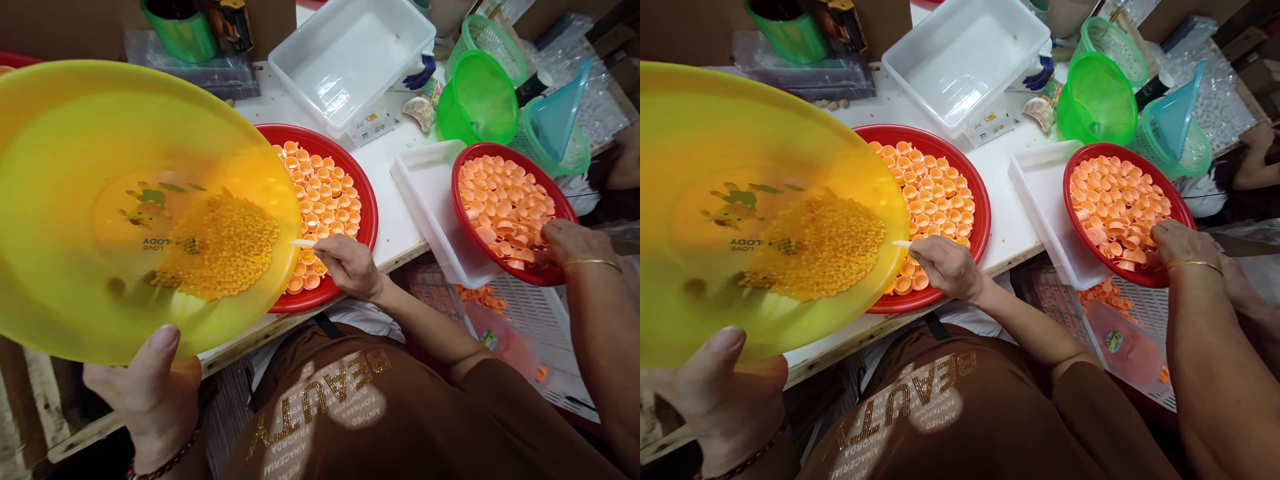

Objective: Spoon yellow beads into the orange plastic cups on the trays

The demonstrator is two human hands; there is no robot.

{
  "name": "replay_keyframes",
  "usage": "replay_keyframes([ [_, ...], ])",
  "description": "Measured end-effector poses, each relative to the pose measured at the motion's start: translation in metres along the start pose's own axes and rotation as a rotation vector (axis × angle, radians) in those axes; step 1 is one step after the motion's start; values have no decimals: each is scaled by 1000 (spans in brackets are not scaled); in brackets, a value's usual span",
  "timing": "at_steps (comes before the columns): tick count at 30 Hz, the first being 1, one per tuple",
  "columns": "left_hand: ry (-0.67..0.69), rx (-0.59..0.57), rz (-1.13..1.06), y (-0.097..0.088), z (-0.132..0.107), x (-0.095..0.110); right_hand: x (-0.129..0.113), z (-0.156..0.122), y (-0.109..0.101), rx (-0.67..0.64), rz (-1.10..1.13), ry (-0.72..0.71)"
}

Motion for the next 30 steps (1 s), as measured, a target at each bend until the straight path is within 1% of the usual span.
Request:
replay_keyframes([
  [3,-87,23,-108,5,-6,1,11,10,19,-15,101,220],
  [5,-130,8,-108,11,-9,1,23,9,36,-40,226,411],
  [8,-143,-25,-61,17,-13,1,43,-6,58,-38,520,750],
  [10,-154,-35,-68,19,-13,-1,52,-17,64,9,715,916],
  [11,-163,-36,-81,19,-13,-2,56,-20,64,41,798,966],
  [13,-165,-29,-119,19,-11,-3,62,-25,61,98,919,1023],
  [16,-147,-3,-134,15,-7,-5,74,-33,49,171,989,1064],
  [19,-71,29,-69,7,-3,-5,86,-41,30,234,914,1046],
  [21,-12,44,-22,2,0,-3,91,-43,18,242,774,980],
  [22,2,53,-8,0,1,-2,91,-42,13,228,676,924],
  [23,6,59,-5,-1,2,-2,89,-40,8,205,564,845],
  [25,-6,66,-33,-1,2,-1,76,-29,2,139,354,620],
  [27,-11,66,-53,1,2,0,58,-20,3,54,219,375],
  [28,-11,65,-68,2,2,1,49,-17,4,16,182,282],
  [29,-9,58,-73,4,2,2,43,-15,5,-7,160,220],
  [30,0,52,-64,6,2,3,39,-14,4,-13,145,191],
])
Point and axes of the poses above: each hand's wrist, its own z-axis towards the middle knuckle, its own y-axis out of the palm, x = y × z, the point moved 9 cm from there along z, towards the middle knuckle, and after that the axes turned 4 degrees about -y, right-handed, at the moved point
